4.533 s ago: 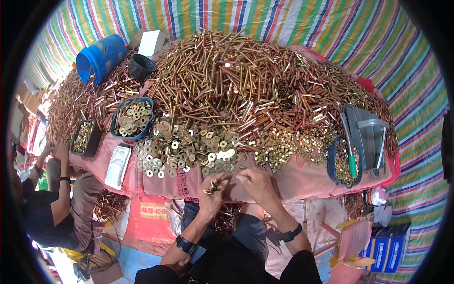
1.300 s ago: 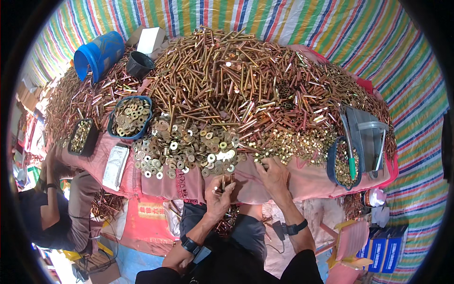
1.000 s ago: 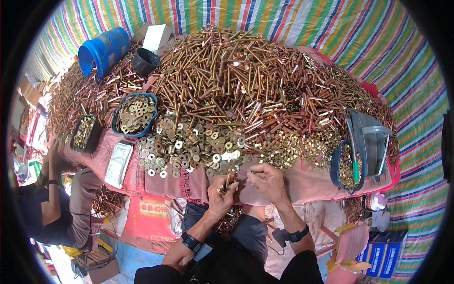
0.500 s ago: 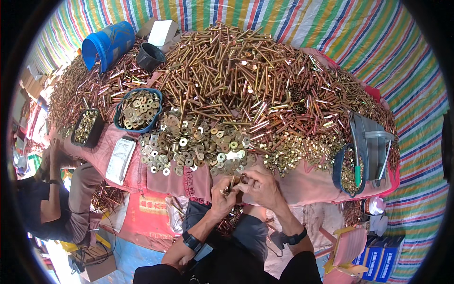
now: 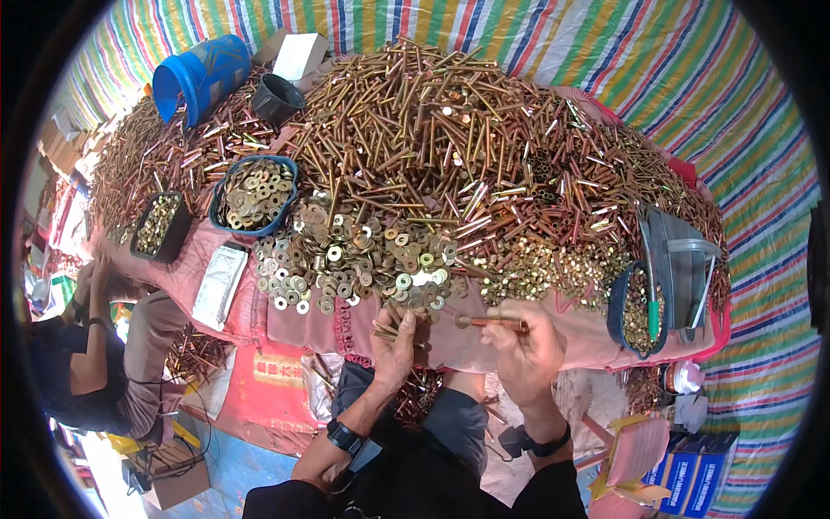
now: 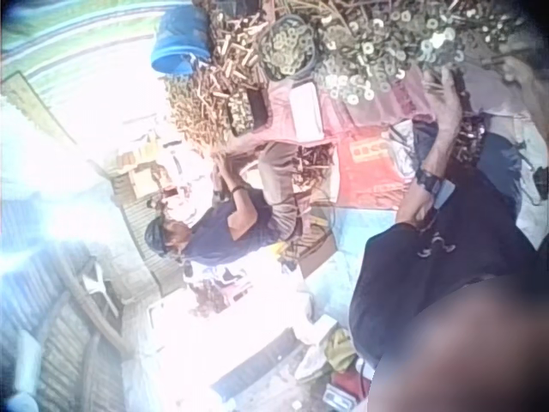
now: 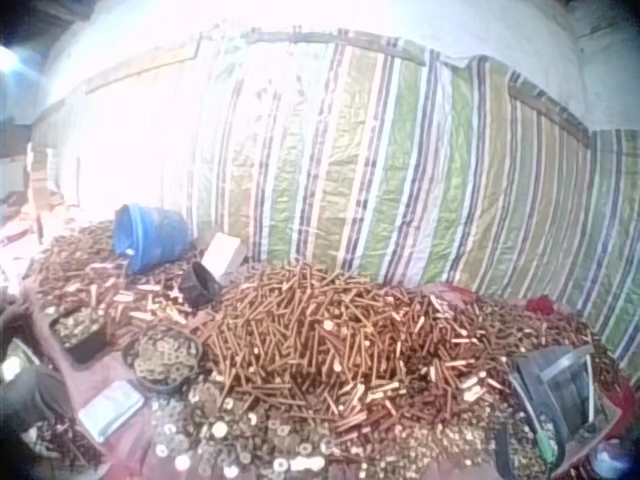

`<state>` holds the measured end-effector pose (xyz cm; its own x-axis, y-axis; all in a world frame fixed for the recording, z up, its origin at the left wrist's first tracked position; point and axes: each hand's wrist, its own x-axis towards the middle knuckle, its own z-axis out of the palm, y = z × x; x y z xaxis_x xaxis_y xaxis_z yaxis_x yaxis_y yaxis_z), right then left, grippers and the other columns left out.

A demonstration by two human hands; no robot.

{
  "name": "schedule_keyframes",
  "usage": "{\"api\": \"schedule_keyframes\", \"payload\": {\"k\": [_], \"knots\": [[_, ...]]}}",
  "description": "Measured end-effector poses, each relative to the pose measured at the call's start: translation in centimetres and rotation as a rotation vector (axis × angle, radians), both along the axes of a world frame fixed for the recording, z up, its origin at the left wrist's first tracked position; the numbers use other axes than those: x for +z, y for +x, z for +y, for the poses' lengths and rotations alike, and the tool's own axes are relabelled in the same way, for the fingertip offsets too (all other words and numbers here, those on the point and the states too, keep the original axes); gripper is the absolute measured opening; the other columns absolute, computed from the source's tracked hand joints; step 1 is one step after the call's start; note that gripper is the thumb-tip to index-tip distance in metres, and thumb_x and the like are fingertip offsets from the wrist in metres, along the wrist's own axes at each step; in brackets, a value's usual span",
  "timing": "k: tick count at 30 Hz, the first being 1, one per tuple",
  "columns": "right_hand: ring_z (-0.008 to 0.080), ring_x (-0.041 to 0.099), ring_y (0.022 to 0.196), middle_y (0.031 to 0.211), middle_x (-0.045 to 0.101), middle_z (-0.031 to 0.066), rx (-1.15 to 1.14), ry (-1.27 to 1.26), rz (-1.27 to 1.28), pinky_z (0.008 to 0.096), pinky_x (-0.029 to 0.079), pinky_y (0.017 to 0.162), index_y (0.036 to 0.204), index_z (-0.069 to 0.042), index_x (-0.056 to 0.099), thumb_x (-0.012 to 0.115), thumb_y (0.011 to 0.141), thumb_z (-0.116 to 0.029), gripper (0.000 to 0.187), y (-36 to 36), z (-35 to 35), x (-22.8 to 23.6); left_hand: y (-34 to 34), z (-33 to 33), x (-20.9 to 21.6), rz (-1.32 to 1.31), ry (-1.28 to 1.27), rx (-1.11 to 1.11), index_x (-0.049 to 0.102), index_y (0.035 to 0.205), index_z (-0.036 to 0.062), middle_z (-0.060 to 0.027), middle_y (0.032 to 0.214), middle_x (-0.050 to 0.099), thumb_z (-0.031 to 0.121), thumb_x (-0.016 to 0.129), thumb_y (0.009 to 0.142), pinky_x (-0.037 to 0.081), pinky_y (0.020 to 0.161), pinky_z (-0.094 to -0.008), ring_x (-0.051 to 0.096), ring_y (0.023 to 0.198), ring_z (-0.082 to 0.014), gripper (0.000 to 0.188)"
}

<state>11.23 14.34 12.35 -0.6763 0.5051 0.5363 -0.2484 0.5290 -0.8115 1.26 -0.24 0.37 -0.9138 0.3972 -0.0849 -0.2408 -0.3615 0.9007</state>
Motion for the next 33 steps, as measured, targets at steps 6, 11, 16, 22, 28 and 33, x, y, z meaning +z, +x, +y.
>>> {"api": "schedule_keyframes", "payload": {"k": [6, 11, 16, 22, 28, 33], "knots": [[0.0252, 0.072, 0.072, 0.08, 0.073, 0.0129, -0.053, 0.186, -0.383, 0.0361, 0.057, 0.067, 0.096, 0.0, 0.069, 0.079, 0.091, -0.012, 0.016, -2.4, 0.0, -7.0, -0.2, 0.2, -0.1, 0.031, -0.048, 0.033, 0.063, 0.099, 0.0018, -0.0052, 0.097, 0.072, 0.018, 0.065, 0.108, 0.054, 0.075, -0.0264, 0.065, 0.085, -0.0095, 0.018], [0.0291, 0.07, 0.07, 0.078, 0.071, 0.0146, -0.029, 0.182, -0.335, 0.0392, 0.054, 0.065, 0.092, 0.001, 0.066, 0.076, 0.094, -0.012, 0.017, -1.9, -0.4, -9.7, -0.1, 0.2, -0.3, 0.038, -0.012, -0.075, 0.069, 0.111, -0.0007, -0.0042, 0.101, 0.072, 0.013, 0.066, 0.107, 0.053, 0.081, -0.0258, 0.064, 0.09, -0.0084, 0.014], [0.0418, 0.069, 0.086, 0.097, 0.068, 0.0224, 0.046, 0.19, -0.352, 0.047, 0.056, 0.074, 0.1, 0.002, 0.063, 0.074, 0.095, -0.011, 0.018, -2.1, -1.0, -8.8, 0.1, -0.2, 0.0, 0.11, -0.093, -0.168, 0.07, 0.122, -0.0028, -0.0036, 0.109, 0.071, 0.012, 0.07, 0.104, 0.053, 0.083, -0.0264, 0.065, 0.093, -0.0101, 0.023], [0.0382, 0.07, 0.087, 0.098, 0.069, 0.0207, 0.093, 0.276, -0.292, 0.0465, 0.055, 0.077, 0.109, 0.003, 0.069, 0.071, 0.094, -0.005, 0.017, -1.8, -1.0, -8.6, 0.2, 0.3, -0.1, 0.258, -0.085, -0.144, 0.076, 0.112, -0.0039, -0.0089, 0.119, 0.07, 0.004, 0.076, 0.096, 0.052, 0.094, -0.031, 0.065, 0.108, -0.0179, 0.018], [0.0376, 0.069, 0.09, 0.098, 0.069, 0.0211, -0.108, 0.191, -0.444, 0.0448, 0.055, 0.078, 0.115, 0.002, 0.072, 0.071, 0.096, -0.009, 0.022, -2.3, 2.5, -7.1, 0.2, 0.3, -0.2, 0.245, -0.109, -0.16, 0.076, 0.11, -0.0049, -0.0079, 0.113, 0.069, 0.002, 0.075, 0.097, 0.054, 0.089, -0.0288, 0.067, 0.103, -0.0155, 0.015], [0.0391, 0.068, 0.091, 0.098, 0.067, 0.0238, -0.012, 0.411, -0.603, 0.0455, 0.054, 0.076, 0.114, 0.001, 0.071, 0.071, 0.095, -0.008, 0.022, -4.2, 4.8, -7.6, 0.3, 0.6, -0.5, 0.189, -0.062, -0.159, 0.072, 0.108, -0.0078, -0.0067, 0.11, 0.067, 0.001, 0.074, 0.098, 0.056, 0.086, -0.0272, 0.069, 0.097, -0.0141, 0.014]]}}
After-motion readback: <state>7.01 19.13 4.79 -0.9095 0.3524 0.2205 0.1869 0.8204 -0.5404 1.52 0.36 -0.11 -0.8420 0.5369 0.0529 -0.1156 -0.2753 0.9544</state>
